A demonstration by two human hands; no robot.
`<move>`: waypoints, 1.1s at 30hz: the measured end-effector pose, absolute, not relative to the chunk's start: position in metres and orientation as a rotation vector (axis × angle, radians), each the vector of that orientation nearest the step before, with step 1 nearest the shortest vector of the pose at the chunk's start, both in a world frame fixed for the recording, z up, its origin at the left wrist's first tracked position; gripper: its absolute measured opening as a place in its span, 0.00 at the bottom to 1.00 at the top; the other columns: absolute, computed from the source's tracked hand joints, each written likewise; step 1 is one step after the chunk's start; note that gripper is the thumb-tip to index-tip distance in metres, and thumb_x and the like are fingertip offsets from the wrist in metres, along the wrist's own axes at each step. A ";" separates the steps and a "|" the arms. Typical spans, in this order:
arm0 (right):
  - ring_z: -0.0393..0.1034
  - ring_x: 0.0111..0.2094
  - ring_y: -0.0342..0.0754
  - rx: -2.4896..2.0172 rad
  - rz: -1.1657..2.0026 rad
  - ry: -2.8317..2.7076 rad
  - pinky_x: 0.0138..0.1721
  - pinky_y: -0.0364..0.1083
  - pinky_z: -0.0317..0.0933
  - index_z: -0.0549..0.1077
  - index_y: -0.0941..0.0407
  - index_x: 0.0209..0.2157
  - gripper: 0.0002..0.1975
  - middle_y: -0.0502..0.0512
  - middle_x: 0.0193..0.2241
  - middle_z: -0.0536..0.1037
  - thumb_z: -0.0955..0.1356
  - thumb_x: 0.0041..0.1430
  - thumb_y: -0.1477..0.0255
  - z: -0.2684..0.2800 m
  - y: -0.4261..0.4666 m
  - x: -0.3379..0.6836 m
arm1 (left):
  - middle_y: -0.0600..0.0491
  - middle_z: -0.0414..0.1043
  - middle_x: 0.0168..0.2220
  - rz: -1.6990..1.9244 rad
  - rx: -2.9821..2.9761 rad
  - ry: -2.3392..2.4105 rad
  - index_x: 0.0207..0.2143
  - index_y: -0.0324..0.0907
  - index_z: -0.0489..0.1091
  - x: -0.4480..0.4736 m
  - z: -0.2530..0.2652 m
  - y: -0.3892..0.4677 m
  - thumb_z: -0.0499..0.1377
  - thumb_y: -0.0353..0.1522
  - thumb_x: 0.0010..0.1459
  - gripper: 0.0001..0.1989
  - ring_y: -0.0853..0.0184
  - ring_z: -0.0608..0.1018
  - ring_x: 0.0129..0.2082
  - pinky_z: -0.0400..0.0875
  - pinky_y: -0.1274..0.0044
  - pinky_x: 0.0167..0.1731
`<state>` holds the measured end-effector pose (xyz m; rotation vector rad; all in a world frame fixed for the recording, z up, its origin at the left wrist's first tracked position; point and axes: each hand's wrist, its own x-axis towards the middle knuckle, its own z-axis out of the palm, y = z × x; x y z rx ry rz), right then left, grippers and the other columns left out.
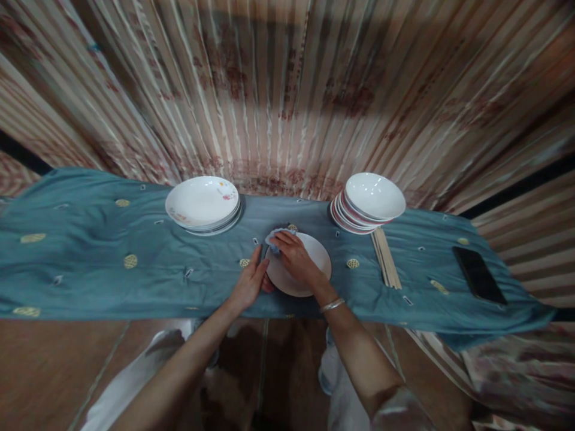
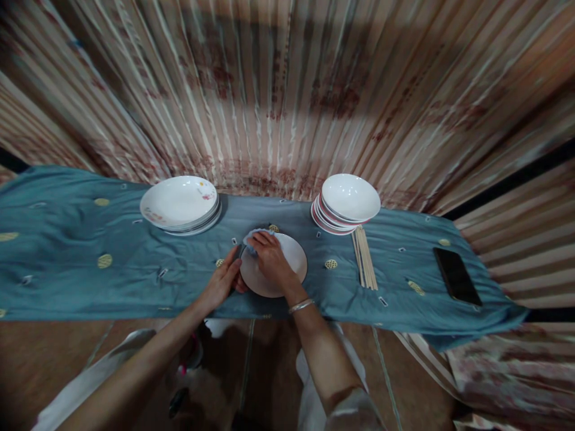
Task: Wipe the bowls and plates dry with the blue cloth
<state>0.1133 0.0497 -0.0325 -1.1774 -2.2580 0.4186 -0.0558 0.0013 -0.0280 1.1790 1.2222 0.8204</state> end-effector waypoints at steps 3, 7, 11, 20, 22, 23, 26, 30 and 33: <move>0.58 0.62 0.51 -1.064 0.512 -2.242 0.65 0.58 0.53 0.72 0.56 0.54 0.26 0.60 0.54 0.73 0.58 0.58 0.86 -0.033 0.046 0.106 | 0.58 0.71 0.17 0.820 1.197 1.224 0.70 0.29 0.34 -0.056 -0.030 0.001 0.50 0.48 0.63 0.46 0.64 0.77 0.18 0.73 0.75 0.23; 0.59 0.61 0.50 -0.971 0.628 -2.241 0.65 0.58 0.55 0.73 0.57 0.52 0.24 0.61 0.54 0.73 0.59 0.57 0.86 -0.031 0.037 0.101 | 0.58 0.71 0.17 0.827 1.215 1.238 0.70 0.31 0.35 -0.058 -0.034 0.002 0.50 0.50 0.63 0.46 0.64 0.77 0.19 0.73 0.74 0.24; 0.61 0.62 0.48 -0.982 0.714 -2.259 0.65 0.54 0.55 0.74 0.58 0.51 0.24 0.61 0.55 0.73 0.59 0.57 0.86 -0.027 0.024 0.100 | 0.55 0.72 0.19 0.854 1.222 1.253 0.71 0.31 0.38 -0.060 -0.033 0.001 0.52 0.50 0.62 0.46 0.62 0.77 0.20 0.73 0.73 0.26; 0.69 0.57 0.47 -1.002 1.028 -2.196 0.60 0.50 0.61 0.78 0.54 0.46 0.22 0.56 0.56 0.74 0.62 0.56 0.85 -0.013 0.000 0.117 | 0.49 0.77 0.26 0.830 1.184 1.292 0.71 0.33 0.38 -0.059 -0.026 -0.001 0.52 0.51 0.62 0.46 0.60 0.78 0.23 0.72 0.71 0.28; 0.70 0.56 0.47 -1.015 1.109 -2.193 0.60 0.50 0.61 0.79 0.54 0.44 0.20 0.55 0.53 0.77 0.63 0.56 0.85 -0.008 -0.004 0.125 | 0.48 0.78 0.29 0.880 1.199 1.310 0.70 0.34 0.43 -0.059 -0.026 0.000 0.54 0.50 0.61 0.45 0.62 0.77 0.24 0.71 0.73 0.28; 0.71 0.55 0.46 -1.024 1.147 -2.189 0.59 0.49 0.61 0.79 0.54 0.43 0.20 0.54 0.52 0.78 0.63 0.55 0.85 -0.006 -0.006 0.128 | 0.49 0.77 0.28 0.900 1.206 1.309 0.70 0.34 0.45 -0.060 -0.027 0.001 0.54 0.50 0.60 0.45 0.63 0.76 0.23 0.70 0.74 0.27; 0.73 0.52 0.46 -1.038 1.233 -2.183 0.57 0.48 0.63 0.79 0.53 0.41 0.20 0.51 0.48 0.80 0.63 0.54 0.85 -0.003 -0.011 0.139 | 0.56 0.71 0.19 0.892 1.191 1.258 0.70 0.30 0.41 -0.059 -0.026 0.001 0.55 0.50 0.60 0.47 0.64 0.74 0.19 0.69 0.75 0.23; 0.76 0.45 0.46 -1.099 1.267 -2.184 0.50 0.45 0.66 0.79 0.54 0.38 0.18 0.51 0.42 0.82 0.63 0.53 0.85 -0.003 -0.015 0.153 | 0.57 0.71 0.16 0.831 1.130 1.179 0.70 0.29 0.32 -0.057 -0.027 0.003 0.58 0.47 0.59 0.52 0.63 0.75 0.17 0.71 0.75 0.21; 0.77 0.39 0.45 -1.224 1.186 -2.215 0.44 0.43 0.67 0.79 0.55 0.37 0.16 0.50 0.37 0.83 0.64 0.52 0.84 -0.003 -0.017 0.164 | 0.58 0.72 0.16 0.826 1.121 1.149 0.70 0.30 0.28 -0.058 -0.030 0.004 0.60 0.44 0.58 0.54 0.63 0.76 0.17 0.72 0.75 0.21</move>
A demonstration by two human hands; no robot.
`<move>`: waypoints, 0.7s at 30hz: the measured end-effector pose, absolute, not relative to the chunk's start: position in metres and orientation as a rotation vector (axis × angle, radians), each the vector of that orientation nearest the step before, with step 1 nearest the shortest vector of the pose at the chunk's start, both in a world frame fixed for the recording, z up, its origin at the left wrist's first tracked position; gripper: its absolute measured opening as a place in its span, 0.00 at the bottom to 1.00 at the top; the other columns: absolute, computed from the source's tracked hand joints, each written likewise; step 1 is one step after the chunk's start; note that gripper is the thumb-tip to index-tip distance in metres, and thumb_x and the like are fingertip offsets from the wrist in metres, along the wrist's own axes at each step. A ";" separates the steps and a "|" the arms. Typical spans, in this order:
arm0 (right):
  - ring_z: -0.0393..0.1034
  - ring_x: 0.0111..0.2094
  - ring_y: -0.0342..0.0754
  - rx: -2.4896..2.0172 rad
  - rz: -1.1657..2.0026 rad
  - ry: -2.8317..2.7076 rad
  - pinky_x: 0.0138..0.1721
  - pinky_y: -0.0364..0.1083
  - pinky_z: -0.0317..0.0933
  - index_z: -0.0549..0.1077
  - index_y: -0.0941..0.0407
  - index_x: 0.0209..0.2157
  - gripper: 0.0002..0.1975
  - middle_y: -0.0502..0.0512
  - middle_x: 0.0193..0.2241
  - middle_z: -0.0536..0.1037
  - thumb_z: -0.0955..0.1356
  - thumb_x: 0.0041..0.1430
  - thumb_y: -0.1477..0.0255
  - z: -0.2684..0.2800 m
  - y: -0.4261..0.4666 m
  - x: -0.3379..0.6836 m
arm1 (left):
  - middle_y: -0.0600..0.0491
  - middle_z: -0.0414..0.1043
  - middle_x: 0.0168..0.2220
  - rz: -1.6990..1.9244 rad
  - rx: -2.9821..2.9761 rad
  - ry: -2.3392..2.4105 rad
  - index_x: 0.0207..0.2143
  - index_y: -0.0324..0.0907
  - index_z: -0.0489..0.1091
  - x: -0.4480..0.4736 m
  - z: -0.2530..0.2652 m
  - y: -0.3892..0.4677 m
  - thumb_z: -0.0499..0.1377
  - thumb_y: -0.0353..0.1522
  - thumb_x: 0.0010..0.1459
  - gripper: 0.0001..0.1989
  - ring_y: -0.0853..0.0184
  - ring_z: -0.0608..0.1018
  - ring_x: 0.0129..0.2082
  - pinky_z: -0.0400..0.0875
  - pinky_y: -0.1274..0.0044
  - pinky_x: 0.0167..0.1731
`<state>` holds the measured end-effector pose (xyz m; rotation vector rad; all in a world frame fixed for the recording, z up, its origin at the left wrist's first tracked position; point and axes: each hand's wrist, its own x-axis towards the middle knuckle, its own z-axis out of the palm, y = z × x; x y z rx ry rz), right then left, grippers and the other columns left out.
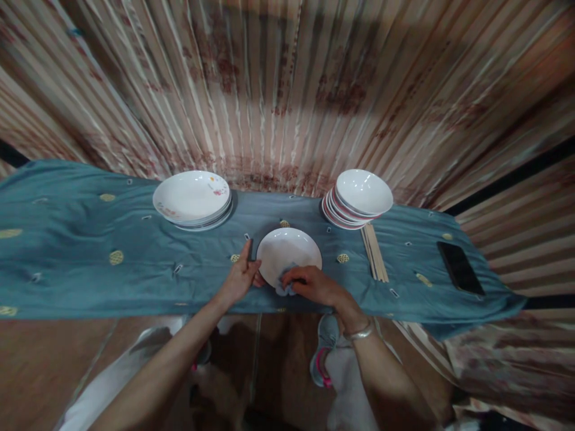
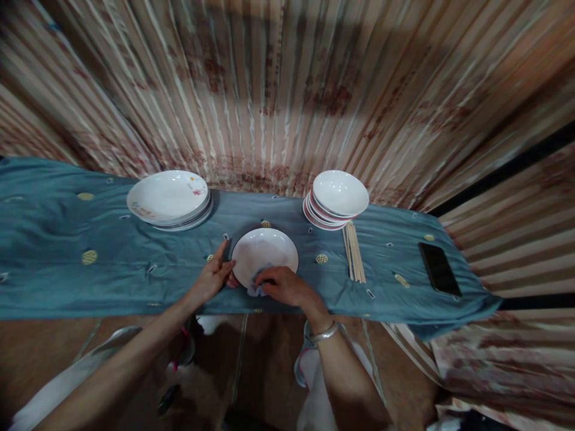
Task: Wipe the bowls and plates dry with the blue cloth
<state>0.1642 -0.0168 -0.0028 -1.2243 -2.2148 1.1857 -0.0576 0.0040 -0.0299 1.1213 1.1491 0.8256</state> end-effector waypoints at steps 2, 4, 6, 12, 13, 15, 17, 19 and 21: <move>0.77 0.37 0.46 -1.313 1.059 -2.263 0.43 0.44 0.67 0.79 0.56 0.34 0.15 0.51 0.35 0.83 0.64 0.53 0.84 -0.002 -0.017 0.171 | 0.58 0.72 0.17 0.830 1.125 1.142 0.70 0.30 0.28 -0.058 -0.032 0.004 0.60 0.43 0.58 0.53 0.64 0.76 0.18 0.73 0.75 0.22; 0.76 0.38 0.47 -1.379 0.910 -2.314 0.44 0.45 0.66 0.79 0.56 0.32 0.13 0.52 0.35 0.82 0.64 0.53 0.83 -0.002 -0.016 0.177 | 0.58 0.72 0.16 0.838 1.125 1.141 0.70 0.30 0.28 -0.058 -0.034 0.005 0.59 0.43 0.59 0.52 0.64 0.76 0.18 0.73 0.76 0.22; 0.75 0.39 0.47 -1.423 0.777 -2.361 0.45 0.45 0.66 0.78 0.56 0.31 0.13 0.53 0.34 0.82 0.63 0.54 0.83 -0.003 -0.015 0.180 | 0.58 0.71 0.16 0.845 1.126 1.141 0.70 0.30 0.29 -0.059 -0.036 0.005 0.59 0.43 0.59 0.52 0.65 0.76 0.18 0.73 0.76 0.21; 0.74 0.41 0.50 -1.626 0.488 -2.371 0.49 0.48 0.65 0.77 0.57 0.31 0.12 0.57 0.35 0.81 0.63 0.56 0.82 -0.014 -0.005 0.180 | 0.58 0.71 0.16 0.839 1.147 1.154 0.70 0.31 0.30 -0.058 -0.038 0.005 0.57 0.42 0.60 0.49 0.65 0.76 0.17 0.72 0.76 0.21; 0.74 0.41 0.50 -1.655 0.446 -2.358 0.50 0.49 0.65 0.77 0.57 0.31 0.11 0.57 0.35 0.81 0.63 0.57 0.82 -0.017 -0.003 0.180 | 0.58 0.71 0.16 0.835 1.150 1.151 0.70 0.31 0.30 -0.059 -0.038 0.005 0.57 0.42 0.60 0.49 0.65 0.76 0.17 0.73 0.76 0.21; 0.73 0.41 0.52 -1.682 0.365 -2.329 0.49 0.50 0.65 0.76 0.58 0.32 0.10 0.58 0.35 0.81 0.64 0.57 0.82 -0.022 0.000 0.180 | 0.58 0.72 0.17 0.831 1.152 1.149 0.70 0.31 0.31 -0.059 -0.037 0.005 0.57 0.42 0.60 0.49 0.64 0.76 0.18 0.73 0.75 0.22; 0.73 0.42 0.52 -1.647 0.288 -2.292 0.50 0.51 0.66 0.75 0.58 0.33 0.10 0.59 0.36 0.80 0.63 0.57 0.83 -0.027 0.004 0.179 | 0.57 0.72 0.17 0.831 1.148 1.154 0.71 0.31 0.33 -0.059 -0.036 0.004 0.57 0.42 0.60 0.48 0.64 0.76 0.18 0.73 0.75 0.22; 0.72 0.43 0.52 -1.575 0.243 -2.266 0.52 0.51 0.65 0.75 0.57 0.35 0.12 0.59 0.38 0.79 0.62 0.57 0.84 -0.029 0.007 0.179 | 0.57 0.71 0.17 0.824 1.143 1.159 0.71 0.31 0.35 -0.059 -0.034 0.004 0.57 0.42 0.60 0.47 0.64 0.76 0.18 0.73 0.75 0.22; 0.71 0.45 0.52 -1.540 0.236 -2.250 0.53 0.51 0.64 0.75 0.58 0.37 0.14 0.61 0.40 0.79 0.61 0.58 0.85 -0.030 0.011 0.177 | 0.58 0.72 0.16 0.808 1.142 1.157 0.71 0.32 0.35 -0.059 -0.032 0.004 0.57 0.42 0.60 0.47 0.65 0.76 0.18 0.73 0.76 0.22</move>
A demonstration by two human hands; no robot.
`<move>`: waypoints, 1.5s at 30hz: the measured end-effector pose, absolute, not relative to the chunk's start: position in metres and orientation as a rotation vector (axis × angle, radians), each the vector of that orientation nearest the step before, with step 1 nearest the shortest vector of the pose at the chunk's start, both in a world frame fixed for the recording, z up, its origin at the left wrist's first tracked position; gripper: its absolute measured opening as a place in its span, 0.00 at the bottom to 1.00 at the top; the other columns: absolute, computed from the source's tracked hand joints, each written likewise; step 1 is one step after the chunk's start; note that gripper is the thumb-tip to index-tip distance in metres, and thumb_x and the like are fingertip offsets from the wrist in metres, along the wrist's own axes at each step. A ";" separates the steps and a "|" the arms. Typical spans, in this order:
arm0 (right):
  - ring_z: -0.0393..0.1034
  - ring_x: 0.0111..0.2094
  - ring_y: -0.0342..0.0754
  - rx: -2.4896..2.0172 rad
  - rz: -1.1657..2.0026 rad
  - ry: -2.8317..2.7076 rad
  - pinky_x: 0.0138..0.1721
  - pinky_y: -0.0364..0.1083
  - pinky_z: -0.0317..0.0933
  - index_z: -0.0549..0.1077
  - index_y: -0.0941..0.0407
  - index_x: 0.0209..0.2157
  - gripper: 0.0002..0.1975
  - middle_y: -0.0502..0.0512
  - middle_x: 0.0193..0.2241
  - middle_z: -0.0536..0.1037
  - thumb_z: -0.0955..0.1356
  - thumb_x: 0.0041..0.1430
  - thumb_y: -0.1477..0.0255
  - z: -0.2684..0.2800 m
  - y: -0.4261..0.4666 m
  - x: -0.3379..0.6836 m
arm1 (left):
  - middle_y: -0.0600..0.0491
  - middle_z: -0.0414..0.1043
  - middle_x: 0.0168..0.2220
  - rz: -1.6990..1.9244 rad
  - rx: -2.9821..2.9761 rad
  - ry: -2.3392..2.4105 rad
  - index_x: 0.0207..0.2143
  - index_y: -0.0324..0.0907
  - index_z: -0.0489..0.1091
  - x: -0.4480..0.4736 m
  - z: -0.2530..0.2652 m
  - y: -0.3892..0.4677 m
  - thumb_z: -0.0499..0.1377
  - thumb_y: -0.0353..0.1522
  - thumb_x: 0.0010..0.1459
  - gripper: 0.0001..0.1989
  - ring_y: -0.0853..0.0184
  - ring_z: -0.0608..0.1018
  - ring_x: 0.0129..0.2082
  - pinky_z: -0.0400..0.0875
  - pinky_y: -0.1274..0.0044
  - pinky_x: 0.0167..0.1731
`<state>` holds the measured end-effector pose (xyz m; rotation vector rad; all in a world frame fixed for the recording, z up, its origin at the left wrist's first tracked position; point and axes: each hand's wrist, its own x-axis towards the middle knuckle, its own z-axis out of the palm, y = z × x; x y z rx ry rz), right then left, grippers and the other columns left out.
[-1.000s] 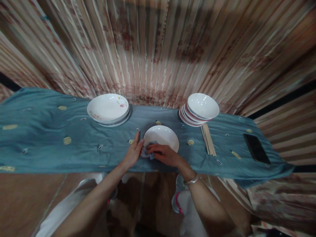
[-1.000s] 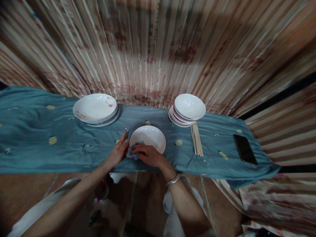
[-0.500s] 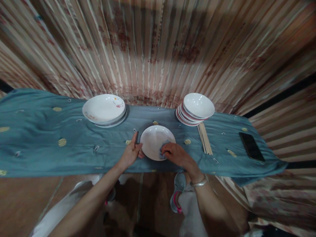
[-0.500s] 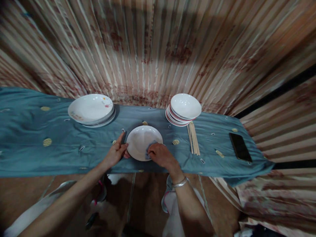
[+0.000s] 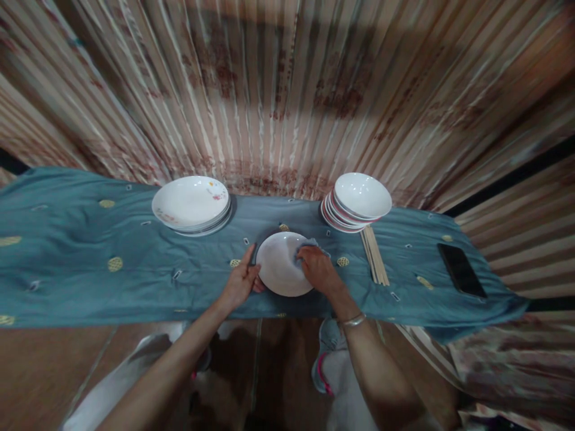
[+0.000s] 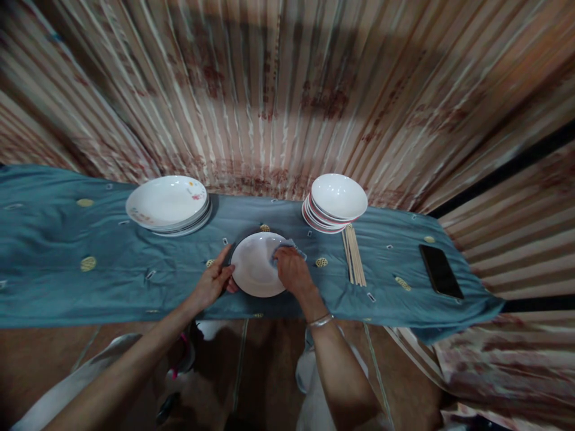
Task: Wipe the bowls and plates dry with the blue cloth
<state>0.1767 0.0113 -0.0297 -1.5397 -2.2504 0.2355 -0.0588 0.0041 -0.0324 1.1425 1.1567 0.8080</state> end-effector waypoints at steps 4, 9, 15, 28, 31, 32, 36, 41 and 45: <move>0.71 0.48 0.53 -1.566 0.274 -2.226 0.55 0.53 0.64 0.75 0.59 0.40 0.16 0.62 0.43 0.79 0.60 0.58 0.85 -0.030 0.020 0.171 | 0.58 0.72 0.17 0.808 1.122 1.150 0.70 0.32 0.37 -0.058 -0.030 0.004 0.58 0.41 0.59 0.47 0.65 0.76 0.18 0.72 0.76 0.22; 0.67 0.56 0.51 -1.506 0.356 -2.210 0.61 0.55 0.59 0.75 0.58 0.49 0.21 0.63 0.51 0.76 0.60 0.58 0.85 -0.036 0.028 0.164 | 0.57 0.72 0.16 0.794 1.146 1.161 0.69 0.31 0.48 -0.057 -0.029 0.004 0.57 0.41 0.59 0.41 0.64 0.75 0.18 0.72 0.75 0.23; 0.63 0.61 0.50 -1.420 0.495 -2.191 0.64 0.54 0.56 0.73 0.58 0.53 0.23 0.62 0.58 0.71 0.60 0.59 0.84 -0.046 0.033 0.157 | 0.57 0.71 0.16 0.808 1.144 1.185 0.70 0.31 0.44 -0.057 -0.030 0.004 0.56 0.41 0.60 0.42 0.65 0.75 0.18 0.72 0.76 0.22; 0.72 0.53 0.48 -1.146 0.791 -2.261 0.58 0.52 0.63 0.80 0.55 0.41 0.20 0.57 0.50 0.78 0.63 0.54 0.87 -0.041 0.025 0.147 | 0.58 0.71 0.16 0.791 1.165 1.166 0.69 0.30 0.45 -0.058 -0.033 0.005 0.56 0.42 0.59 0.43 0.66 0.75 0.18 0.72 0.76 0.22; 0.73 0.50 0.48 -1.091 0.844 -2.257 0.55 0.50 0.64 0.81 0.55 0.38 0.18 0.56 0.46 0.80 0.65 0.53 0.86 -0.038 0.019 0.150 | 0.58 0.71 0.16 0.788 1.171 1.169 0.69 0.29 0.45 -0.058 -0.034 0.005 0.56 0.42 0.59 0.43 0.65 0.74 0.18 0.72 0.76 0.22; 0.73 0.50 0.47 -1.081 0.860 -2.256 0.55 0.50 0.65 0.81 0.55 0.37 0.17 0.56 0.45 0.81 0.65 0.53 0.86 -0.037 0.017 0.152 | 0.58 0.71 0.16 0.788 1.176 1.171 0.69 0.29 0.45 -0.058 -0.034 0.005 0.56 0.42 0.59 0.43 0.65 0.75 0.18 0.72 0.75 0.22; 0.74 0.48 0.48 -1.069 0.906 -2.273 0.53 0.48 0.65 0.81 0.56 0.34 0.14 0.55 0.41 0.81 0.66 0.53 0.85 -0.033 0.010 0.158 | 0.57 0.71 0.16 0.789 1.176 1.173 0.69 0.30 0.45 -0.058 -0.036 0.006 0.56 0.43 0.59 0.43 0.65 0.75 0.18 0.72 0.75 0.22; 0.75 0.43 0.46 -1.143 0.959 -2.287 0.48 0.45 0.66 0.80 0.57 0.29 0.13 0.54 0.37 0.82 0.66 0.53 0.85 -0.027 0.004 0.167 | 0.57 0.71 0.16 0.787 1.159 1.157 0.69 0.29 0.43 -0.057 -0.037 0.007 0.56 0.43 0.59 0.44 0.64 0.74 0.18 0.72 0.75 0.22; 0.75 0.38 0.46 -1.307 0.874 -2.389 0.45 0.44 0.65 0.78 0.58 0.26 0.14 0.54 0.33 0.82 0.64 0.53 0.86 -0.017 -0.001 0.173 | 0.57 0.71 0.16 0.782 1.159 1.159 0.70 0.29 0.42 -0.058 -0.036 0.007 0.56 0.42 0.60 0.44 0.65 0.74 0.18 0.72 0.75 0.22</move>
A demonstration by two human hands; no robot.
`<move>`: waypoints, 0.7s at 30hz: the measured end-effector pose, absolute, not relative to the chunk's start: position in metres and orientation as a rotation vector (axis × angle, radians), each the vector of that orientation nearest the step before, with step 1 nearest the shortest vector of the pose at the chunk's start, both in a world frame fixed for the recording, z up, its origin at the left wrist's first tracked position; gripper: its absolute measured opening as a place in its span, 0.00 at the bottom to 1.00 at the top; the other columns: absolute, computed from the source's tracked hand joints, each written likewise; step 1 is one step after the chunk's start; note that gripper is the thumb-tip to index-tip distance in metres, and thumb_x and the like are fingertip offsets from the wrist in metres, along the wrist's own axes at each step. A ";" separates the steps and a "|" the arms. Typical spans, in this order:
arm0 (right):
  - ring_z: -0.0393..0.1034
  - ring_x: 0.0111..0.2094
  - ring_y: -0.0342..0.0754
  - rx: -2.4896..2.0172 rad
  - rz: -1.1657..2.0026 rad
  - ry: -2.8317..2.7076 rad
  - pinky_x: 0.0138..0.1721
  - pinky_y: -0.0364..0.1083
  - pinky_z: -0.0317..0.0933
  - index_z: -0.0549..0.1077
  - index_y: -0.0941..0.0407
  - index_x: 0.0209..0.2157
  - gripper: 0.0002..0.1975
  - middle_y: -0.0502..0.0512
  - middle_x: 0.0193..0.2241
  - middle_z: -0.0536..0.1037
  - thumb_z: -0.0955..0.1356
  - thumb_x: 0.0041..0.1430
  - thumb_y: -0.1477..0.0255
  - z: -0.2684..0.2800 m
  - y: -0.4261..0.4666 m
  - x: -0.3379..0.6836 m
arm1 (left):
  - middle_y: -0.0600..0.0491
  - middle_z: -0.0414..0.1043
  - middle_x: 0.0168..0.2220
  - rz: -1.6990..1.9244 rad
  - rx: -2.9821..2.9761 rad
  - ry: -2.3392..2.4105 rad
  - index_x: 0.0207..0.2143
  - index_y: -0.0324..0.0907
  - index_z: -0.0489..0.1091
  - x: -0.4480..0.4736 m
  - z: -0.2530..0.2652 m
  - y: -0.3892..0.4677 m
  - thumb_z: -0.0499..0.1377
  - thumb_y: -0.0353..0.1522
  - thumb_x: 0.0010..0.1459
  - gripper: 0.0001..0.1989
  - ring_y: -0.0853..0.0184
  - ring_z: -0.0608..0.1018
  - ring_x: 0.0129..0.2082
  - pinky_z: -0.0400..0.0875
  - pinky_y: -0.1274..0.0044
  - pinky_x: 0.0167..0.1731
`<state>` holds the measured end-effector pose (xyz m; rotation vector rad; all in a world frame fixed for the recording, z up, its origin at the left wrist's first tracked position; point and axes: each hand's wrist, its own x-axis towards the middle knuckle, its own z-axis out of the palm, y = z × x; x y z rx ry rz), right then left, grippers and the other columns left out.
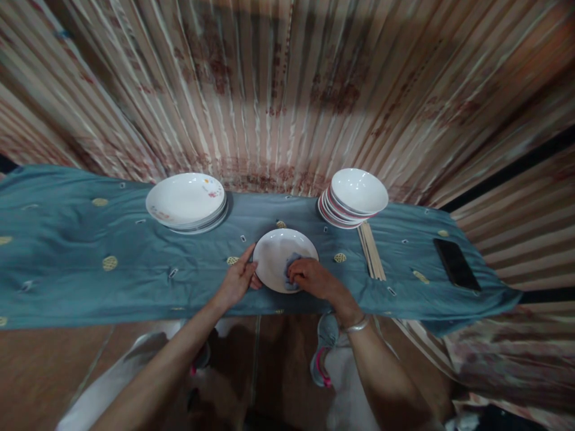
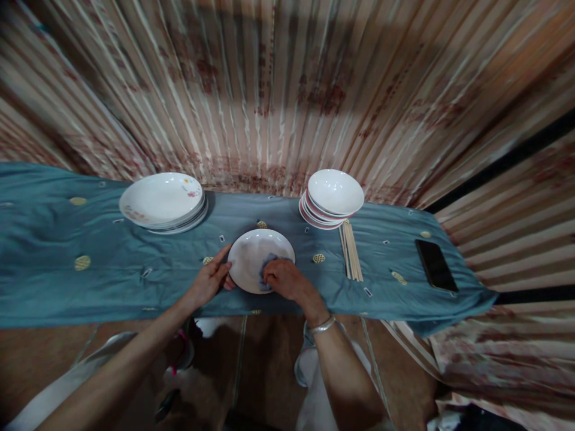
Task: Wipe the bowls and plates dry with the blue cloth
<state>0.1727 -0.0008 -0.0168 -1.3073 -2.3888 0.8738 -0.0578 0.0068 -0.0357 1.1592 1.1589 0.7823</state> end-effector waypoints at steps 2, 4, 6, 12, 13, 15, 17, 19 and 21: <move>0.75 0.38 0.46 -1.421 0.779 -2.447 0.45 0.45 0.64 0.78 0.58 0.26 0.14 0.54 0.32 0.82 0.63 0.55 0.85 -0.011 -0.004 0.174 | 0.57 0.71 0.16 0.779 1.157 1.156 0.70 0.30 0.42 -0.058 -0.035 0.007 0.56 0.42 0.60 0.44 0.65 0.75 0.18 0.72 0.75 0.23; 0.74 0.38 0.47 -1.545 0.667 -2.485 0.46 0.45 0.63 0.78 0.58 0.28 0.13 0.55 0.33 0.82 0.63 0.58 0.83 -0.006 -0.006 0.175 | 0.57 0.71 0.16 0.780 1.153 1.157 0.70 0.30 0.42 -0.059 -0.035 0.007 0.56 0.42 0.60 0.44 0.65 0.75 0.19 0.72 0.75 0.23; 0.74 0.38 0.48 -1.652 0.546 -2.523 0.47 0.46 0.62 0.77 0.58 0.30 0.13 0.56 0.34 0.82 0.62 0.61 0.81 -0.004 -0.008 0.175 | 0.57 0.71 0.16 0.783 1.152 1.157 0.70 0.30 0.43 -0.059 -0.036 0.007 0.56 0.42 0.60 0.44 0.65 0.75 0.18 0.72 0.75 0.22; 0.73 0.40 0.53 -1.884 0.180 -2.567 0.48 0.51 0.61 0.76 0.60 0.34 0.14 0.62 0.34 0.80 0.60 0.65 0.78 -0.006 -0.007 0.174 | 0.57 0.71 0.16 0.806 1.148 1.138 0.70 0.30 0.44 -0.060 -0.039 0.007 0.57 0.43 0.59 0.44 0.65 0.75 0.18 0.72 0.76 0.22; 0.72 0.40 0.53 -1.898 0.131 -2.552 0.48 0.51 0.60 0.76 0.60 0.34 0.14 0.62 0.34 0.80 0.60 0.66 0.78 -0.007 -0.006 0.175 | 0.57 0.71 0.16 0.809 1.147 1.133 0.70 0.30 0.43 -0.060 -0.039 0.007 0.57 0.43 0.59 0.45 0.65 0.75 0.18 0.72 0.76 0.22; 0.71 0.41 0.52 -1.898 0.069 -2.523 0.49 0.51 0.59 0.76 0.59 0.34 0.14 0.61 0.35 0.79 0.60 0.66 0.78 -0.008 -0.004 0.176 | 0.57 0.71 0.16 0.810 1.148 1.128 0.69 0.29 0.43 -0.060 -0.039 0.007 0.58 0.44 0.59 0.45 0.65 0.75 0.18 0.72 0.76 0.21; 0.70 0.42 0.52 -1.889 0.052 -2.499 0.49 0.50 0.58 0.76 0.58 0.34 0.14 0.59 0.35 0.79 0.60 0.66 0.79 -0.008 -0.002 0.178 | 0.56 0.71 0.16 0.805 1.152 1.128 0.69 0.29 0.43 -0.060 -0.039 0.008 0.58 0.44 0.59 0.46 0.65 0.75 0.18 0.72 0.77 0.21; 0.70 0.42 0.51 -1.884 0.057 -2.482 0.49 0.50 0.57 0.76 0.57 0.34 0.14 0.58 0.36 0.79 0.59 0.66 0.79 -0.006 0.000 0.178 | 0.56 0.71 0.16 0.799 1.154 1.131 0.69 0.28 0.43 -0.060 -0.040 0.008 0.58 0.45 0.59 0.46 0.66 0.75 0.18 0.72 0.77 0.21; 0.69 0.43 0.50 -1.880 0.056 -2.464 0.49 0.49 0.57 0.76 0.57 0.35 0.14 0.58 0.38 0.79 0.59 0.66 0.79 -0.004 0.003 0.178 | 0.56 0.71 0.16 0.797 1.150 1.128 0.69 0.28 0.42 -0.060 -0.040 0.008 0.58 0.45 0.58 0.47 0.66 0.75 0.18 0.72 0.77 0.22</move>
